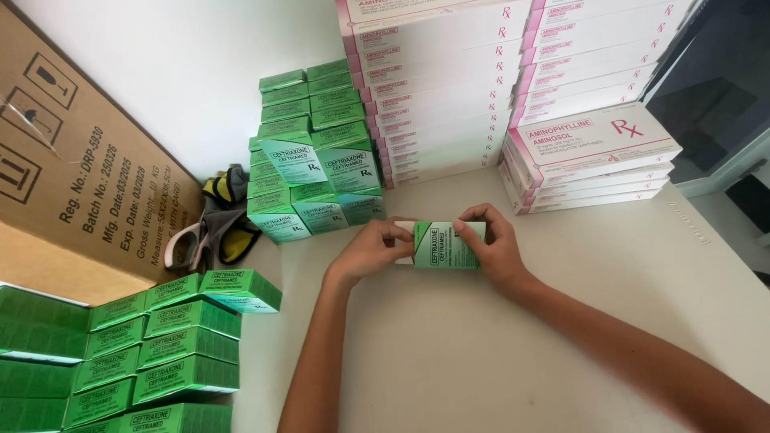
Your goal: The person repeatedly picks up small green boxes from a stack, opens them to reveal a blister pack containing a vial and syringe, and then closes them. The person places the boxes back onto the stack. This process is repeated multiple times throughout the video.
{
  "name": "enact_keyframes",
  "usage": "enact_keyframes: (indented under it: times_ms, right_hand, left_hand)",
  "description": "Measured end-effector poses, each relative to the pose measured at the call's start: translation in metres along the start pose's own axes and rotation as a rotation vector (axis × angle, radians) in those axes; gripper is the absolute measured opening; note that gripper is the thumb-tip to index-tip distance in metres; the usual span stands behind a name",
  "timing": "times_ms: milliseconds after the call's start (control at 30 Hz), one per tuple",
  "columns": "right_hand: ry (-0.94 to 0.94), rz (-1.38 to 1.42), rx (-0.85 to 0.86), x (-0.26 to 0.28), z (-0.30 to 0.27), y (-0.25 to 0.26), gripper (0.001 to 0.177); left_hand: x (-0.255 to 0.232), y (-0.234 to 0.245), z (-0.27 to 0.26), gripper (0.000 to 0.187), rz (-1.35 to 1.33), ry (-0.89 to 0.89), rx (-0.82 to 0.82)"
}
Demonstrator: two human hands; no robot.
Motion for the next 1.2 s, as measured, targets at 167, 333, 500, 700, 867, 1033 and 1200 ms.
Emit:
enact_keyframes:
  times_ms: [167,333,500,700,867,1033,1200]
  right_hand:
    - [-0.058,0.051,-0.046,0.000,0.000,0.001,0.020]
    - [-0.189,0.292,-0.113,-0.006,0.003,0.005,0.018]
    - [-0.249,0.418,-0.141,-0.003,0.003,0.005,0.016]
    - [-0.282,0.532,-0.170,-0.004,0.005,0.010,0.013]
    - [-0.298,0.556,-0.177,-0.005,0.005,0.010,0.012]
    - [-0.276,0.534,-0.130,-0.007,0.005,0.010,0.012]
    - [-0.250,0.489,-0.126,-0.007,0.005,0.009,0.012]
  left_hand:
    - [-0.005,0.002,-0.002,0.021,0.033,0.029,-0.034]
    - [-0.002,0.008,0.002,0.022,-0.015,-0.082,-0.050]
    - [-0.012,0.021,-0.009,0.027,-0.035,-0.051,-0.058]
    - [-0.010,0.036,-0.016,0.034,0.015,-0.017,-0.105]
    - [-0.009,0.043,-0.022,0.037,0.030,0.051,-0.112]
    - [-0.018,0.039,-0.025,0.053,-0.093,0.304,-0.077]
    - [-0.005,0.029,-0.014,0.052,0.011,0.315,-0.131]
Point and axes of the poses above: each hand's wrist, its own z-axis towards the middle knuckle, its own y-axis out of the back of the hand, x = y × z, the point moved 3 cm from there along z, towards the middle knuckle, and after that the axes turned 14 degrees about z, right-handed, at the moved point
